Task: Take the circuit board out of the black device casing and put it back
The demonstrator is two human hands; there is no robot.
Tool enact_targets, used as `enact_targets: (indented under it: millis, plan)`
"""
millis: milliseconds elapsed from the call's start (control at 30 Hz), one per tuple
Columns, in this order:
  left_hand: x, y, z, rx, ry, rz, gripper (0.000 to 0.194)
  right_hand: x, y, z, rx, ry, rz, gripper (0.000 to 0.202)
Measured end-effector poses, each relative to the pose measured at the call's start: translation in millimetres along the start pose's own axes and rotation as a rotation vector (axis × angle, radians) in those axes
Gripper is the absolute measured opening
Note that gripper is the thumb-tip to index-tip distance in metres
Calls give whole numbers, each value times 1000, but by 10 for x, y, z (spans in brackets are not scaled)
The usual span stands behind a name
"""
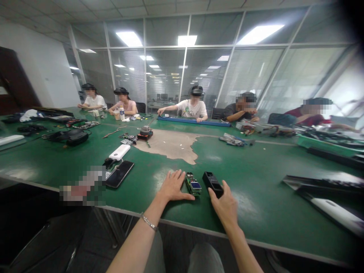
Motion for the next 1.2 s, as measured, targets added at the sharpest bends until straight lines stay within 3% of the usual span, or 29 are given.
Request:
enact_targets:
  millis: [300,567,800,933,1200]
  plan:
    - [-11,6,-9,4,-14,-2,114,-21,45,81,-85,25,-44,82]
    - [1,14,-4,10,-4,-12,113,-29,59,162,-65,55,26,70]
    - [-44,24,-20,8,14,-34,119,-186,7,591,-50,-89,0,75]
    - [-63,39,-26,9,18,-26,121,-111,14,797,-84,-77,63,78]
    - [-64,38,5,13,18,-38,113,82,133,919,-180,34,143,75]
Point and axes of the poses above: each hand's wrist, its own y-axis away from the middle knuckle, its own x-axis out of the palm, z = x × y, the point moved 6 cm from there along -y, towards the middle knuckle, and after that the axes turned 4 degrees about -z, right-handed, at the moved point
